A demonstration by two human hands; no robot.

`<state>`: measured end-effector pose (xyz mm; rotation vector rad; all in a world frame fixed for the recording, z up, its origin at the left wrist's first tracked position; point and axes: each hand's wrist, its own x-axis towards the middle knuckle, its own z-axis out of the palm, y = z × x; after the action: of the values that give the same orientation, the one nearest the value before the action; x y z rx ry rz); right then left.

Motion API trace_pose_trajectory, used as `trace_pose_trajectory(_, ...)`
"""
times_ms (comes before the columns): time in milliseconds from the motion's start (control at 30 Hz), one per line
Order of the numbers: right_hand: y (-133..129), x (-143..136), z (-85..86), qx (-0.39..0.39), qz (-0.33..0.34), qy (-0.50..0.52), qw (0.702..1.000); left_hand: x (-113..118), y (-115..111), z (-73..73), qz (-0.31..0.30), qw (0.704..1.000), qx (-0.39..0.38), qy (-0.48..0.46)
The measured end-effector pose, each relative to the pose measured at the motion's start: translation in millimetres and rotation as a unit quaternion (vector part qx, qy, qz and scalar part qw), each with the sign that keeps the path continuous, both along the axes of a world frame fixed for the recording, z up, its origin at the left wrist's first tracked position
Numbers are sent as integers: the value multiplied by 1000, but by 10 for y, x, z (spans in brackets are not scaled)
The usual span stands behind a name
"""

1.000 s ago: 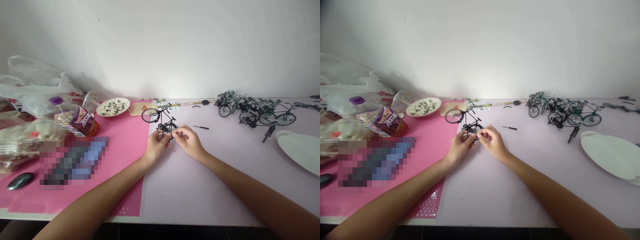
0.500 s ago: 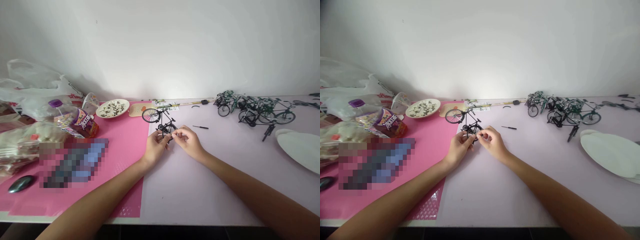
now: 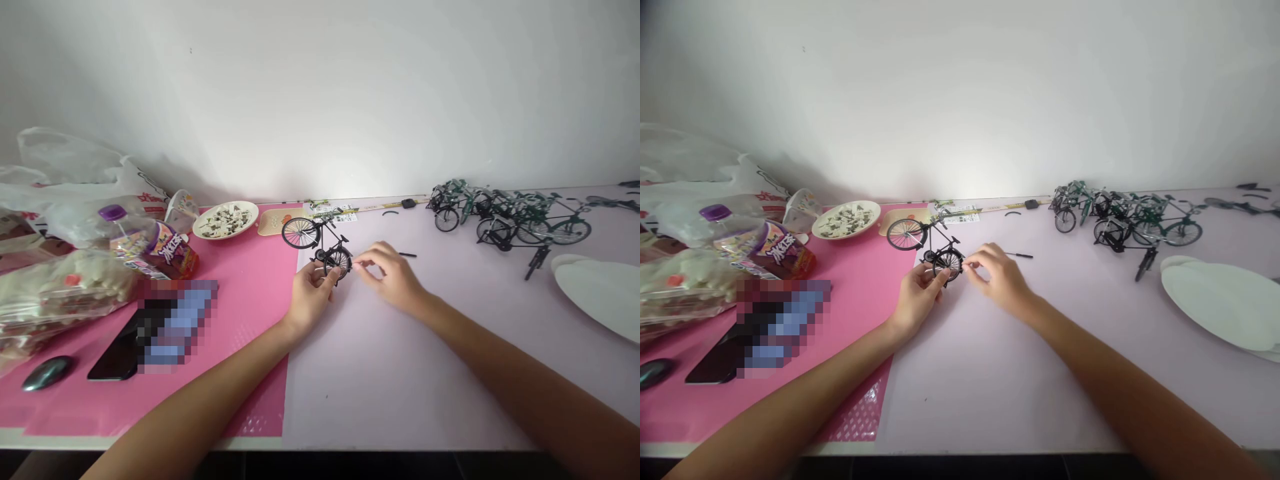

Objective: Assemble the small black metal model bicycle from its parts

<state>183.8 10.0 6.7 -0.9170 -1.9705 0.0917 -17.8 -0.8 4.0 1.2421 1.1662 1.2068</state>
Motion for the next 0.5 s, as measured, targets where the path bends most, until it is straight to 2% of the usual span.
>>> trace_pose_trajectory(100,112,364,112,11,-111,-131,985,-11,13,-3,10,1000,-10,-3)
trace_pose_trajectory(233,298,807,60,-88,-246,-268,927,-17,30,-8,15,1000,-13,-16)
trace_pose_trajectory(300,363,923,-18,-137,-273,-311,900,-16,34,-9,16,1000,-11,-20)
trace_pose_trajectory(367,398,964,-83,-168,-286,-318,888,-16,37,-8,17,1000,-8,-23)
trace_pose_trajectory(500,394,914,-119,-180,-285,-284,898,-25,48,-6,26,999,-9,-22)
